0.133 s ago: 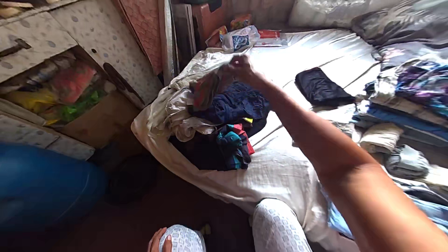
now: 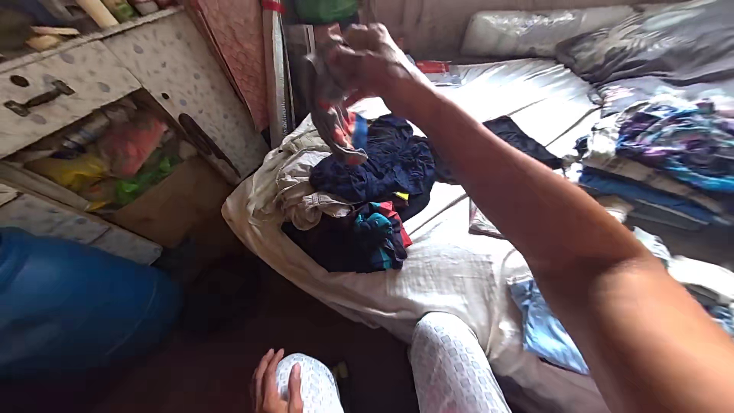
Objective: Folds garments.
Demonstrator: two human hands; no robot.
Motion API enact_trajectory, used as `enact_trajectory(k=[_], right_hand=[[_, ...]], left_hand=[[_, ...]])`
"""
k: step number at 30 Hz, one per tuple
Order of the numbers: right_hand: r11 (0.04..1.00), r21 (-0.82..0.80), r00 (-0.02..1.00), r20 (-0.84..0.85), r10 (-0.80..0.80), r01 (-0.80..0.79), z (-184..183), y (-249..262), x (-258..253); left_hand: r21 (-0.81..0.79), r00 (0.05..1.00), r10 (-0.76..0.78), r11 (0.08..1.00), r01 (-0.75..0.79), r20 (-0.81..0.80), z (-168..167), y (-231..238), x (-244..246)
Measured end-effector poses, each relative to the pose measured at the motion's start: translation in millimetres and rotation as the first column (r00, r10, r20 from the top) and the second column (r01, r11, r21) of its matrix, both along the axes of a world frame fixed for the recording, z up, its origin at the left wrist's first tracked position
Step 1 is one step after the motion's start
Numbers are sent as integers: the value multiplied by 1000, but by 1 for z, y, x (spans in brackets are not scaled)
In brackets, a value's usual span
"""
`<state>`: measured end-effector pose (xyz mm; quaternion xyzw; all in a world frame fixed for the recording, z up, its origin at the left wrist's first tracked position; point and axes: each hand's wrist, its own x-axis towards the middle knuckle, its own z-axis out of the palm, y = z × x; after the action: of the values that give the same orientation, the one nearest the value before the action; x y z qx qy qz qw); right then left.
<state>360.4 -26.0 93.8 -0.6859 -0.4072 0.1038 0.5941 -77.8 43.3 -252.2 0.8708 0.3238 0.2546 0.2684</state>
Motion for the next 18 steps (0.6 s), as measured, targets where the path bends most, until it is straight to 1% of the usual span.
enact_trajectory(k=[1, 2, 4, 6, 8, 9, 10, 11, 13, 14, 15, 16, 18], right_hand=[[1000, -6, 1000, -10, -1, 1, 19, -2, -24], [1000, -25, 1000, -17, 0, 0, 37, -5, -47], [996, -85, 1000, 16, -19, 20, 64, -10, -85], [993, -114, 996, 76, 51, -42, 75, -18, -109], [981, -118, 983, 84, 166, -156, 77, -24, -124], [972, -118, 974, 75, 212, -203, 78, -28, -134], [960, -85, 960, 59, 273, -268, 78, -33, -145], [942, -63, 942, 38, 333, -330, 78, -37, -156], [923, -25, 924, 3, 383, -383, 74, -45, -177], [921, -28, 922, 5, 388, -388, 73, -49, -187], [922, -33, 923, 2, 386, -385, 72, -53, -194], [926, -39, 927, -4, 375, -375, 71, -57, -198], [944, -76, 947, -19, 321, -321, 68, -65, -202]], left_hand=[[-3, 997, -34, 999, 34, 68, 6, -8, 5], [-43, 988, -67, 996, 73, 140, 14, -17, 13], [-190, 953, -112, 967, 170, 282, 32, -32, 29], [-310, 913, -153, 908, 281, 379, 54, -40, 41], [-391, 868, -198, 831, 394, 455, 81, -43, 46], [-418, 845, -197, 799, 432, 497, 95, -45, 45], [-446, 815, -154, 773, 451, 558, 104, -48, 41], [-489, 779, -60, 747, 450, 624, 113, -52, 38], [-620, 700, 148, 615, 488, 699, 128, -54, 29], [-653, 664, 237, 576, 491, 709, 136, -53, 24], [-664, 642, 292, 584, 467, 709, 141, -52, 18], [-658, 639, 314, 630, 413, 702, 145, -48, 10], [-601, 641, 342, 763, 238, 688, 152, -35, -11]])
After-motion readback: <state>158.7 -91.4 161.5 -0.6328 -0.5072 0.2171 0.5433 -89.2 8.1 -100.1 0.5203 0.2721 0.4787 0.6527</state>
